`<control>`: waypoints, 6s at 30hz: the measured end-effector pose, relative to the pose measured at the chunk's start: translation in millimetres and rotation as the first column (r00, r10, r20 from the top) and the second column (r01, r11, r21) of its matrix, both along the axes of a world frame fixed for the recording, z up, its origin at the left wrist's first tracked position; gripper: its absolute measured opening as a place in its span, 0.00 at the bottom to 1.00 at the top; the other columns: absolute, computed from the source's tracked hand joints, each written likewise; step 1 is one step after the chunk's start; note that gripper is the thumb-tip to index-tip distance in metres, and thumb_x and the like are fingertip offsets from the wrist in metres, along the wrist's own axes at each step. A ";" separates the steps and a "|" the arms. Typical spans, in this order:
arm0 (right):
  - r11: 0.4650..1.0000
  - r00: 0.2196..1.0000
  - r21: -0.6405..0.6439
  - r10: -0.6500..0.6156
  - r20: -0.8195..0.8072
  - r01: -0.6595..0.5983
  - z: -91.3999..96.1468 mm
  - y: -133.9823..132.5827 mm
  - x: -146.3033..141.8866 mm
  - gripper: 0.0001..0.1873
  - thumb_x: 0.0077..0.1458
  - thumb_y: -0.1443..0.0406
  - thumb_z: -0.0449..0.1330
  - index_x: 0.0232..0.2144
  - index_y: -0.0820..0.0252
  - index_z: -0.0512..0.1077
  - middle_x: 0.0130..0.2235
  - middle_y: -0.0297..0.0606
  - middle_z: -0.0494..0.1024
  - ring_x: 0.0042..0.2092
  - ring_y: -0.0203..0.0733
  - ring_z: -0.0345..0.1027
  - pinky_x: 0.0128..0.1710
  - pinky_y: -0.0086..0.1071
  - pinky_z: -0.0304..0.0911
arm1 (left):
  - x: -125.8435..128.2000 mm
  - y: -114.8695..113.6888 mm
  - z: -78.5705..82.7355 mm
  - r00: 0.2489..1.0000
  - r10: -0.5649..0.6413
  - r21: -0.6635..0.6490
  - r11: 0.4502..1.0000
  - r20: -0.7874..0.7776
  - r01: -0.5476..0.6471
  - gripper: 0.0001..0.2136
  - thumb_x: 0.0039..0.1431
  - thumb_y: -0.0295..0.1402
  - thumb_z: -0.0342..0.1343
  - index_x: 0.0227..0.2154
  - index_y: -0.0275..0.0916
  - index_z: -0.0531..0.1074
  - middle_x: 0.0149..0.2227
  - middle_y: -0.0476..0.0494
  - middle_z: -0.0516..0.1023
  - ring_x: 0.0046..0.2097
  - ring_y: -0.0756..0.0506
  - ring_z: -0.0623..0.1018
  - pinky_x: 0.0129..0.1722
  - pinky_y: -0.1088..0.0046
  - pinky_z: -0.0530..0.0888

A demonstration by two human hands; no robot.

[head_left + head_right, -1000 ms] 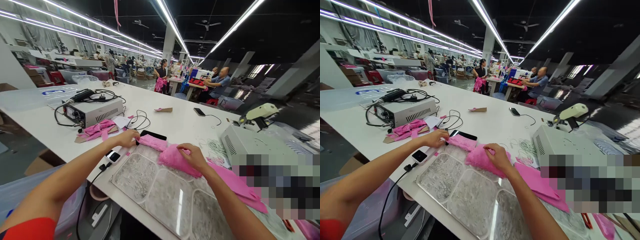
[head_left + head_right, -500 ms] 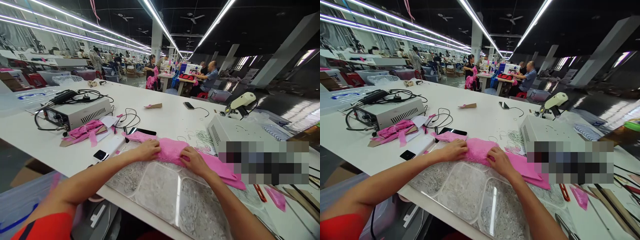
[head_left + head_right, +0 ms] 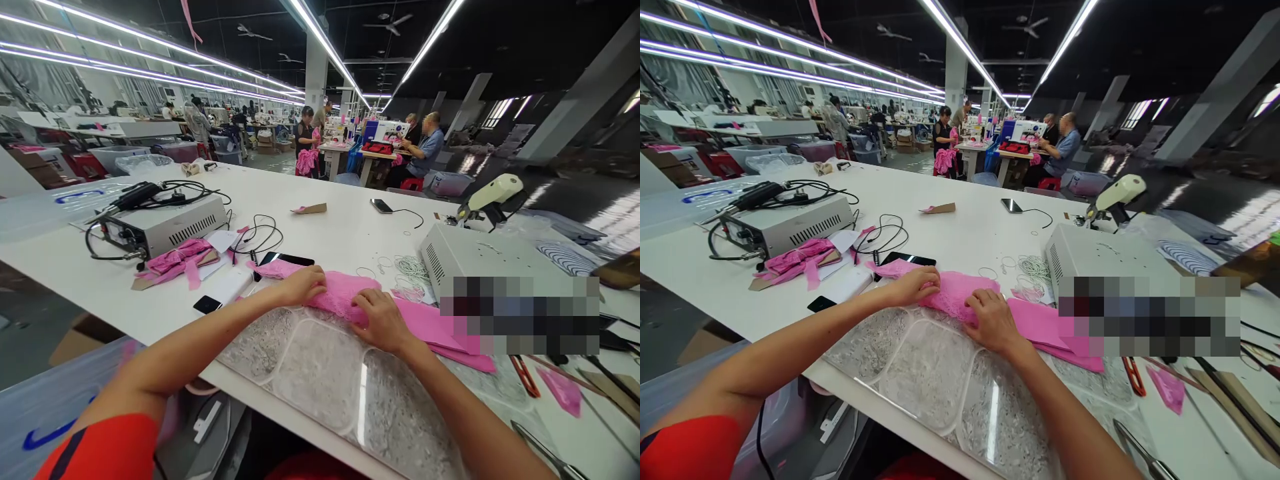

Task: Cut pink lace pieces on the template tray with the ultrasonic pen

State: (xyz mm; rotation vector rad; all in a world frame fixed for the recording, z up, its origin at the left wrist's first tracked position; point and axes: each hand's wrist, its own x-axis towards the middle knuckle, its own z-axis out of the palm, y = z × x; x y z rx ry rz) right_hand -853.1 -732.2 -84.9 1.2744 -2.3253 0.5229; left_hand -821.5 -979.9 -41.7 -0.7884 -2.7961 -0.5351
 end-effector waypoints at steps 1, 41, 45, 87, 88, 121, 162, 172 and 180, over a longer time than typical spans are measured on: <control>1.000 1.000 -0.021 -0.015 -0.013 0.014 -2.1 -1.0 -0.4 0.06 0.48 0.68 0.61 0.33 0.58 0.71 0.37 0.41 0.74 0.39 0.46 0.64 0.39 0.38 0.59 | -2.2 -0.6 1.3 1.000 -0.002 0.018 1.000 0.005 0.002 0.07 0.62 0.28 0.51 0.29 0.36 0.70 0.36 0.43 0.73 0.38 0.48 0.73 0.40 0.74 0.70; 0.951 0.969 0.184 0.240 0.067 -0.248 -2.7 17.8 91.5 0.11 0.53 0.76 0.51 0.27 0.58 0.68 0.27 0.37 0.72 0.31 0.40 0.61 0.32 0.34 0.54 | 101.5 -22.1 -45.6 0.995 -0.032 -0.247 0.967 0.099 0.056 0.31 0.51 0.18 0.48 0.60 0.40 0.62 0.64 0.32 0.59 0.66 0.35 0.58 0.61 0.41 0.52; 0.917 0.943 0.229 0.304 0.134 -0.328 -13.1 10.7 115.6 0.12 0.51 0.78 0.51 0.26 0.57 0.66 0.27 0.36 0.71 0.30 0.39 0.60 0.31 0.33 0.54 | 114.7 -37.2 -48.9 0.992 0.037 -0.220 0.975 0.121 -0.009 0.29 0.51 0.17 0.49 0.57 0.39 0.66 0.62 0.32 0.64 0.64 0.36 0.63 0.61 0.46 0.57; 0.960 0.830 0.244 -0.022 0.557 -0.139 -3.3 3.2 80.2 0.06 0.56 0.65 0.51 0.32 0.56 0.68 0.30 0.35 0.73 0.29 0.38 0.67 0.29 0.32 0.62 | 136.0 -17.4 -27.2 0.767 0.307 0.120 0.888 0.564 -0.444 0.03 0.51 0.28 0.54 0.24 0.37 0.69 0.23 0.52 0.73 0.27 0.51 0.71 0.28 0.78 0.64; 0.956 0.826 0.257 -0.031 0.563 -0.139 -2.3 3.1 80.5 0.06 0.57 0.65 0.51 0.32 0.56 0.68 0.31 0.35 0.73 0.30 0.38 0.67 0.29 0.32 0.62 | 134.6 -18.6 -24.3 0.745 0.289 0.138 0.881 0.601 -0.452 0.02 0.51 0.28 0.54 0.25 0.37 0.69 0.23 0.53 0.73 0.26 0.51 0.71 0.27 0.78 0.64; 0.990 0.876 -0.043 -0.096 0.472 0.131 -9.3 -11.3 -11.2 0.08 0.49 0.62 0.57 0.34 0.57 0.70 0.31 0.34 0.71 0.29 0.36 0.63 0.30 0.32 0.62 | 13.5 -5.7 -20.2 0.994 0.064 -0.037 0.997 -0.085 -0.068 0.08 0.63 0.26 0.48 0.33 0.36 0.73 0.44 0.40 0.72 0.43 0.46 0.73 0.42 0.72 0.70; 0.580 0.686 -0.418 -0.380 0.620 0.699 9.2 111.1 87.8 0.22 0.56 0.51 0.50 0.16 0.56 0.60 0.15 0.30 0.63 0.19 0.37 0.62 0.19 0.29 0.55 | 49.1 182.6 -40.7 0.984 -0.023 -0.079 0.997 -0.176 0.009 0.07 0.49 0.30 0.59 0.33 0.39 0.69 0.39 0.41 0.74 0.45 0.39 0.72 0.57 0.48 0.59; 0.544 0.515 -0.083 -0.719 0.466 0.835 -35.9 174.4 153.8 0.11 0.52 0.61 0.53 0.38 0.55 0.72 0.20 0.33 0.74 0.24 0.45 0.68 0.26 0.35 0.56 | 83.6 158.6 -40.5 0.888 -0.459 -0.106 0.882 0.016 0.458 0.09 0.51 0.27 0.52 0.36 0.39 0.72 0.43 0.42 0.76 0.46 0.43 0.74 0.63 0.50 0.53; 0.714 0.684 0.069 -0.691 0.236 0.697 -28.8 166.6 150.7 0.08 0.56 0.63 0.53 0.35 0.54 0.72 0.34 0.38 0.76 0.28 0.41 0.70 0.26 0.33 0.57 | 71.7 156.4 -50.5 0.895 -0.446 -0.131 0.886 0.016 0.444 0.13 0.63 0.35 0.50 0.48 0.39 0.72 0.55 0.35 0.72 0.56 0.39 0.71 0.62 0.47 0.56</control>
